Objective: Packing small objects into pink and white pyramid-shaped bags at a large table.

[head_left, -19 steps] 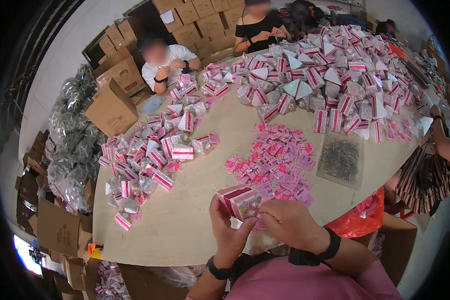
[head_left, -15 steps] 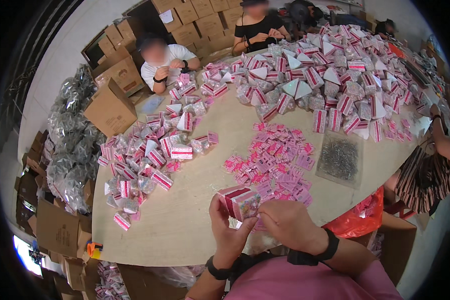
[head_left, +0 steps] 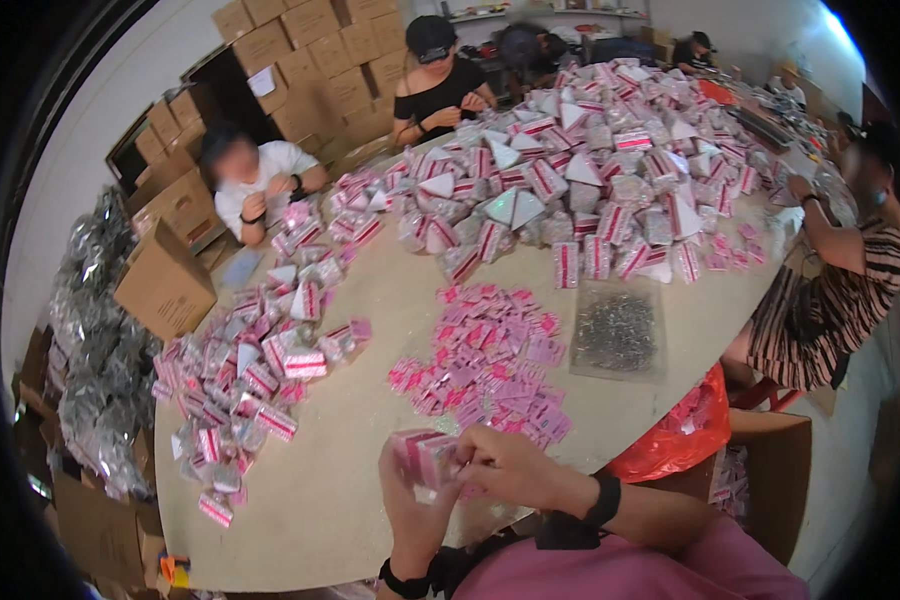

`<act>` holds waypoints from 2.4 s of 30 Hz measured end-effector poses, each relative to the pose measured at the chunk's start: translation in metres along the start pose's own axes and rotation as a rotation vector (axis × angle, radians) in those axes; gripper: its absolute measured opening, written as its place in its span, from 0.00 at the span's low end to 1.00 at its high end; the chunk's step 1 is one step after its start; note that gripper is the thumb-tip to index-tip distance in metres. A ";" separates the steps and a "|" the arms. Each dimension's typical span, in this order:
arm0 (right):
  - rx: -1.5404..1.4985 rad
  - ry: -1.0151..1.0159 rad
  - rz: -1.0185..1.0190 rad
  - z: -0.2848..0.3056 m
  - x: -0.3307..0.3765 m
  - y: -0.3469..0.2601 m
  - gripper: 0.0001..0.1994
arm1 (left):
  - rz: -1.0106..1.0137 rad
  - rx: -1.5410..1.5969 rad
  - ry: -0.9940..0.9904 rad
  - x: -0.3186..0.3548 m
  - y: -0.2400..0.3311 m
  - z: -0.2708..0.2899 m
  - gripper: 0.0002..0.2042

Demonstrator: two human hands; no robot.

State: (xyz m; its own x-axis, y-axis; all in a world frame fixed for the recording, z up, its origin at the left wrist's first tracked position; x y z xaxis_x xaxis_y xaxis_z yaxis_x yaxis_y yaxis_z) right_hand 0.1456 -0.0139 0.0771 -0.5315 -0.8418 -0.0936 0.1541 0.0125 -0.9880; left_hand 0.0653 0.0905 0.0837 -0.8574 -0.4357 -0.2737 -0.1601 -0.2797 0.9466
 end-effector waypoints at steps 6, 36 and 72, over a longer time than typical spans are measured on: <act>-0.303 -0.049 -0.308 -0.006 0.002 0.008 0.11 | 0.052 -0.128 0.027 0.010 -0.024 0.008 0.42; 0.206 0.370 -0.395 0.172 0.048 0.079 0.05 | 0.374 -0.452 -0.232 0.011 -0.134 0.067 0.11; 0.317 0.633 -0.314 0.293 0.072 0.095 0.06 | 0.250 0.074 -0.025 -0.030 -0.109 0.011 0.27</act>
State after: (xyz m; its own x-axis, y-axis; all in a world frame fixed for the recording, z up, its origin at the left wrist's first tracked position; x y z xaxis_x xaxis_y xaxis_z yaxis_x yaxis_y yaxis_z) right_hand 0.3658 -0.2313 0.0121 -0.9499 -0.3102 0.0384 0.0975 -0.4107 -0.9065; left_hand 0.1028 0.1437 -0.0091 -0.8863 -0.4623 -0.0265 0.0236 -0.1024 0.9945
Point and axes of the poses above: each hand's wrist, its own x-axis away from the middle knuckle, its own z-axis out of the back of the hand, y = z × x, the point moved 8 cm from there along -x, towards the middle knuckle, and after that the axes turned 5 degrees about -y, right-handed, at the moved point
